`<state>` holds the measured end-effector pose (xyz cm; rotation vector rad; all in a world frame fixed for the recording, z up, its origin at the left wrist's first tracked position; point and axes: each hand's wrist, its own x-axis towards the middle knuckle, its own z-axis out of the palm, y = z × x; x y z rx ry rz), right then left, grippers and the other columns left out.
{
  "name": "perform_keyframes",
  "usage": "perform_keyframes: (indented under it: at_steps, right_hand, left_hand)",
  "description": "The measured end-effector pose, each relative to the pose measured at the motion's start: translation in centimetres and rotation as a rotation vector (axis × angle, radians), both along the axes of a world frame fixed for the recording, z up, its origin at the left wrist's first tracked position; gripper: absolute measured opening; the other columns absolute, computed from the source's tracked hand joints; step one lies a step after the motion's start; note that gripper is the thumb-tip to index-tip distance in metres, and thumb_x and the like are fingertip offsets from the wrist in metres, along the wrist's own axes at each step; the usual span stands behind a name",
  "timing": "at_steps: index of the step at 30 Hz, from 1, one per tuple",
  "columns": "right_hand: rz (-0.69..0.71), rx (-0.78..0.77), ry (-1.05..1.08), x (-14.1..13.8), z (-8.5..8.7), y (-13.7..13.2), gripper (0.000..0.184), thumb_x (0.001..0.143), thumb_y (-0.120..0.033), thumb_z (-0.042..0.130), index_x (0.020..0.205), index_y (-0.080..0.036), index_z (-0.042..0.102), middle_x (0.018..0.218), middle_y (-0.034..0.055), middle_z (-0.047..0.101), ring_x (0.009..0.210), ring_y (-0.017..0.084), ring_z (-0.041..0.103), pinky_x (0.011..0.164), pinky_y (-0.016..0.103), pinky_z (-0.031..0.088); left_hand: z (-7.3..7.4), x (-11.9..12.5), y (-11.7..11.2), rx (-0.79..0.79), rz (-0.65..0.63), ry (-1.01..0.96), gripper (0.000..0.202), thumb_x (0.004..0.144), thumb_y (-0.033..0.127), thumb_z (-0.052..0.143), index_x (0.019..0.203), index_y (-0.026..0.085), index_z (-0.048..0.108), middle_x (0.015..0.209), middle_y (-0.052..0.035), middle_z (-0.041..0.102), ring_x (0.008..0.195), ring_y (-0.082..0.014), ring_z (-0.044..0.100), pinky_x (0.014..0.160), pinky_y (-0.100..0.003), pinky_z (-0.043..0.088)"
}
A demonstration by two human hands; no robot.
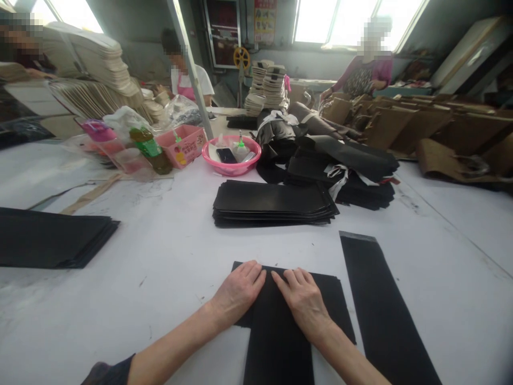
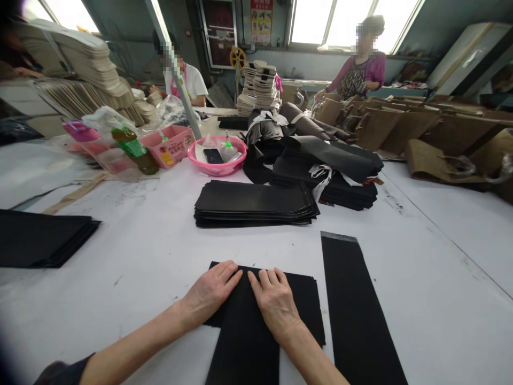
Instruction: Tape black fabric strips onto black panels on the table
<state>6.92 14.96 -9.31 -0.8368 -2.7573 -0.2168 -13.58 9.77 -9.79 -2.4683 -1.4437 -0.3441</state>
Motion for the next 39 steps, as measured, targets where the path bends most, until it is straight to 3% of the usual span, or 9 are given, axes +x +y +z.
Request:
perform_keyframes:
  at_steps: [11,15,18,23,29,32,37,39]
  right_hand:
    - [-0.067,-0.027,0.079,3.2,-0.1,-0.4,0.035,0.092,-0.004,0.041,0.121,-0.016,0.056,0.101,0.0072,0.060,0.095,0.020,0.054,0.096,0.040,0.042]
    - [-0.180,-0.124,0.167,3.6,0.0,-0.3,0.020,0.092,-0.011,0.051,0.108,-0.020,0.060,0.098,0.0029,0.061,0.092,0.017,0.055,0.088,0.034,0.044]
    - [-0.304,-0.208,0.211,3.2,1.1,0.1,0.011,0.088,-0.019,0.062,0.097,-0.023,0.061,0.092,0.0008,0.061,0.088,0.017,0.055,0.079,0.032,0.044]
    - [-0.326,-0.310,0.136,1.0,2.7,0.5,0.019,0.079,-0.020,0.072,0.095,-0.024,0.062,0.094,0.0009,0.062,0.090,0.019,0.056,0.077,0.032,0.043]
    - [-0.370,-0.393,0.115,-0.2,3.3,1.5,0.017,0.072,-0.018,0.077,0.079,-0.022,0.062,0.077,-0.0014,0.062,0.077,0.017,0.059,0.064,0.025,0.040]
    - [-0.386,-0.416,0.125,-0.3,3.9,1.6,0.017,0.070,-0.015,0.077,0.076,-0.021,0.061,0.082,-0.0002,0.063,0.080,0.016,0.059,0.061,0.023,0.037]
    - [-0.368,-0.445,0.158,-0.9,5.1,0.0,0.014,0.076,-0.016,0.071,0.078,-0.022,0.059,0.074,-0.0047,0.064,0.070,0.013,0.061,0.060,0.022,0.034]
    - [-0.355,-0.451,0.181,-0.9,5.7,-0.9,0.011,0.080,-0.019,0.068,0.082,-0.023,0.058,0.074,-0.0064,0.065,0.069,0.012,0.062,0.060,0.021,0.035]
  left_hand:
    - [-1.3,-0.6,-0.3,0.069,0.016,-0.041,0.027,0.090,0.003,0.041,0.112,0.005,0.057,0.114,-0.0167,0.061,0.109,-0.0269,0.059,0.095,-0.040,0.054]
    - [-1.8,-0.6,-0.4,0.061,0.038,-0.118,0.026,0.092,0.006,0.040,0.112,0.008,0.056,0.116,-0.0154,0.060,0.111,-0.0254,0.058,0.096,-0.040,0.054]
    - [-2.0,-0.5,-0.5,-0.005,0.072,-0.235,0.024,0.094,0.009,0.038,0.111,0.013,0.055,0.116,-0.0110,0.059,0.112,-0.0220,0.057,0.098,-0.039,0.053]
    - [-1.6,-0.4,-0.6,-0.127,0.102,-0.399,0.022,0.094,0.009,0.037,0.105,0.018,0.054,0.110,-0.0054,0.058,0.107,-0.0179,0.057,0.097,-0.037,0.052]
    - [-1.6,-0.7,-0.8,-0.044,0.121,-0.424,0.033,0.092,0.006,0.035,0.119,0.017,0.051,0.118,-0.0093,0.057,0.106,-0.0195,0.059,0.090,-0.039,0.055]
    - [-1.4,-0.7,-0.8,-0.002,0.112,-0.434,0.035,0.091,0.005,0.036,0.119,0.018,0.052,0.117,-0.0100,0.059,0.108,-0.0205,0.059,0.091,-0.041,0.054]
    - [0.2,0.3,-0.7,-0.005,0.064,-0.499,0.022,0.093,0.022,0.049,0.113,0.019,0.057,0.112,-0.0092,0.060,0.110,-0.0243,0.057,0.093,-0.044,0.051]
    - [1.2,0.8,-0.8,-0.064,0.033,-0.553,0.017,0.093,0.025,0.049,0.104,0.020,0.061,0.100,-0.0067,0.063,0.100,-0.0232,0.059,0.088,-0.043,0.052]
